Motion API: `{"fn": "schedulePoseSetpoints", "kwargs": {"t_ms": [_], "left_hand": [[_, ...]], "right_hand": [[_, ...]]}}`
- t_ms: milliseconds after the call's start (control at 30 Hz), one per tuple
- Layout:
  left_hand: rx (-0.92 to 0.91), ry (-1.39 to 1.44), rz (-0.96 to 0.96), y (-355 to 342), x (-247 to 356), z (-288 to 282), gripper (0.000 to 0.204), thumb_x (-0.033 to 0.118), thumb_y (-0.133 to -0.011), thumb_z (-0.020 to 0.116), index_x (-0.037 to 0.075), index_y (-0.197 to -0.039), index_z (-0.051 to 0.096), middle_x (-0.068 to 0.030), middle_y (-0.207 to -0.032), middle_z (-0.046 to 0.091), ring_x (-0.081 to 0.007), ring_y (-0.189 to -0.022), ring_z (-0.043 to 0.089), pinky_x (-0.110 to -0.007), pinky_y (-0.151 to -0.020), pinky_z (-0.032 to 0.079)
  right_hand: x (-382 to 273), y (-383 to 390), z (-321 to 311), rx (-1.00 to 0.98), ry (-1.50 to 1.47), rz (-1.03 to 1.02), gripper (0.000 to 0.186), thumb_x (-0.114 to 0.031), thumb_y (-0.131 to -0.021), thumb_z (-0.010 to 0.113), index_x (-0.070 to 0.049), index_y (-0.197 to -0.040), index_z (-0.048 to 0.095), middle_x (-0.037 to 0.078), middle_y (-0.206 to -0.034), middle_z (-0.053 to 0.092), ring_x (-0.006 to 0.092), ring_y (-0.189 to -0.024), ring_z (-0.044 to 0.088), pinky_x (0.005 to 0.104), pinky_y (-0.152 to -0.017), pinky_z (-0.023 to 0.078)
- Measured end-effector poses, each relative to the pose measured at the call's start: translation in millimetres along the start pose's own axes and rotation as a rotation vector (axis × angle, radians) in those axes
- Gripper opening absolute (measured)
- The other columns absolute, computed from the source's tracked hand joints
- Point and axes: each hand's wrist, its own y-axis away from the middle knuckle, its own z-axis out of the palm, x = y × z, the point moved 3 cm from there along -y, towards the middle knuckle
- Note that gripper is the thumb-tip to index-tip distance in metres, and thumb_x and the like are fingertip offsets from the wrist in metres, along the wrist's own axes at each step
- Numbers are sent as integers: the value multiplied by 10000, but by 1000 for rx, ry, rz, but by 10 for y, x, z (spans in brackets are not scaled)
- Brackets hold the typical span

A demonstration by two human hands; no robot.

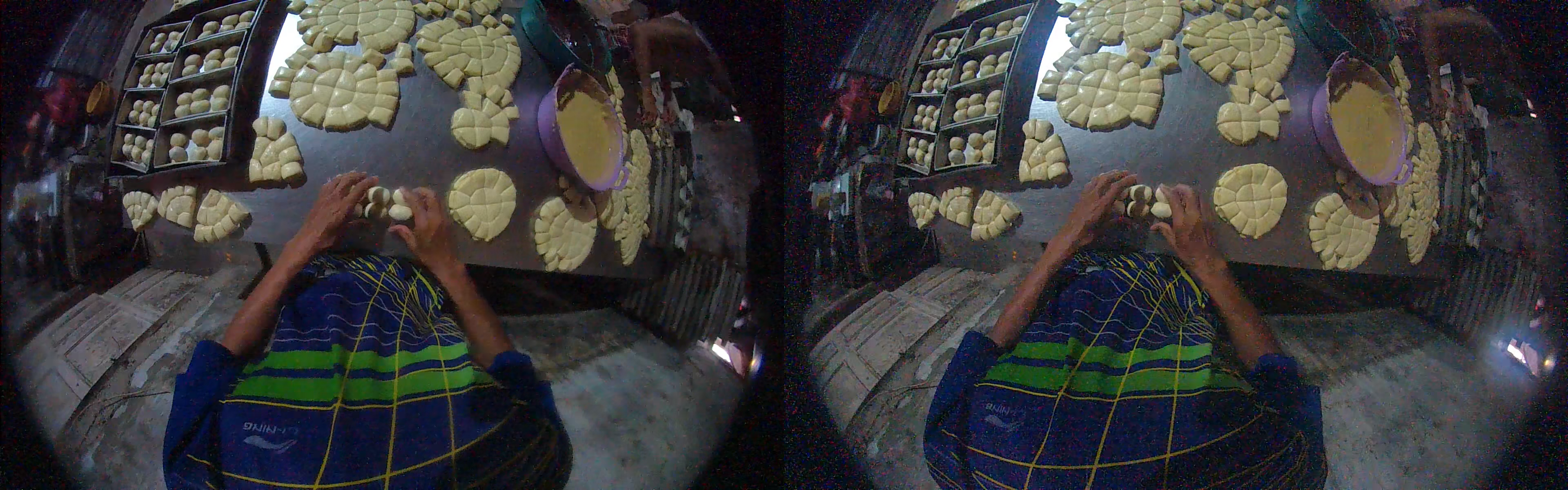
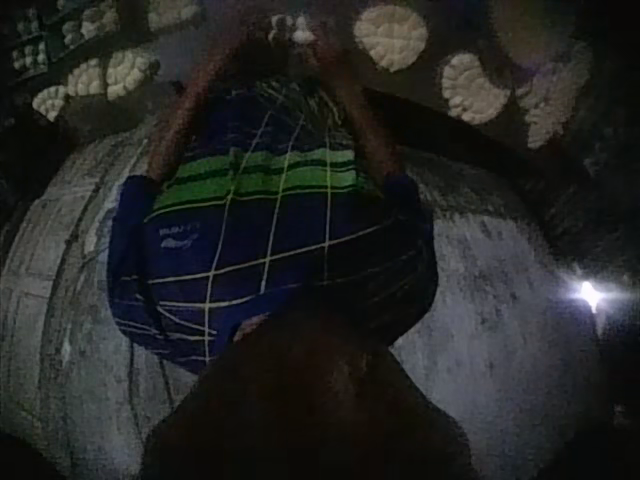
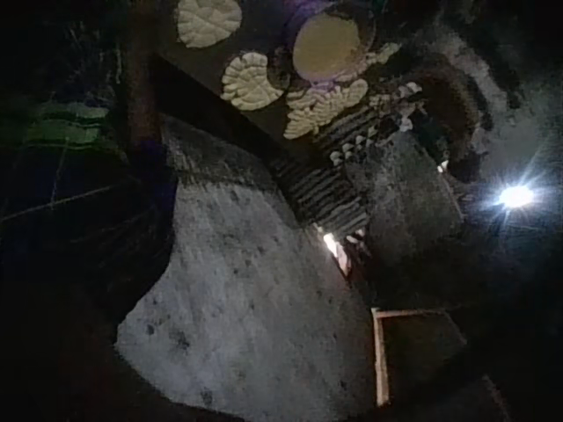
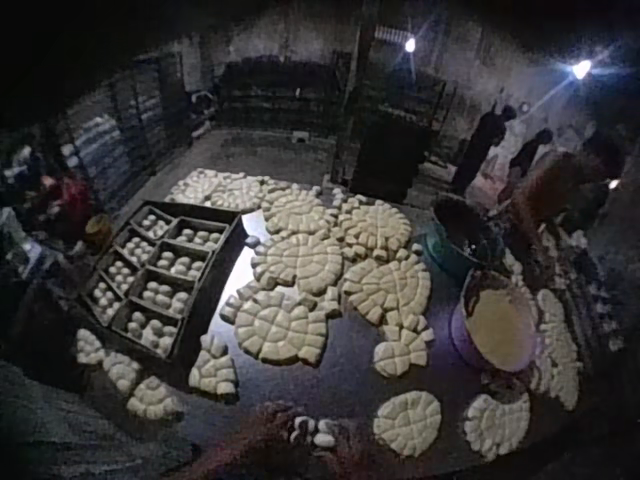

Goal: The person prepares dough for baking by hand on a metal table and places the shaped pieces into baking pans. They dip their fingers into a bowl of liquid and press it onto the dough before folding it.

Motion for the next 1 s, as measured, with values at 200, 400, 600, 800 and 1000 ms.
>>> {"fn": "schedulePoseSetpoints", "kwargs": {"t_ms": [200,400,600,800,1000], "left_hand": [[-17,-57,76,-67,-62,127,674,239,-773,725,135,-1389,472,-111,-1419,438,-343,-1338,382,-499,-1111,300],[-3,-102,113,-74,-97,241,578,212,-799,700,141,-1342,514,-88,-1368,501,-320,-1331,399,-484,-1113,305],[37,-140,119,-59,-72,218,555,162,-815,695,130,-1340,515,-124,-1349,513,-330,-1283,453,-489,-1093,332],[15,222,-71,-73,38,17,570,162,-816,730,87,-1335,505,-157,-1346,490,-343,-1255,460,-468,-1035,393],[69,273,-147,-152,215,-185,418,131,-849,707,56,-1238,574,-172,-1296,533,-357,-1153,562,-410,-947,481]], "right_hand": [[264,-273,28,-302,-22,-185,640,-229,-733,797,-86,-1290,514,121,-1248,525,345,-1214,487,449,-986,460],[309,-156,135,-350,82,-236,560,-175,-766,760,-93,-1270,531,115,-1255,542,345,-1196,510,442,-1016,445],[384,-241,-84,-123,-4,-135,532,-105,-810,693,-70,-1312,520,135,-1264,549,346,-1126,551,426,-963,473],[1504,-628,-844,328,184,217,348,-54,-900,496,-15,-1235,581,207,-1219,595,369,-1133,565,431,-962,464],[2702,-1290,-864,446,-39,-42,291,-140,-905,484,-14,-1113,645,205,-1123,615,378,-1045,582,432,-911,470]]}}
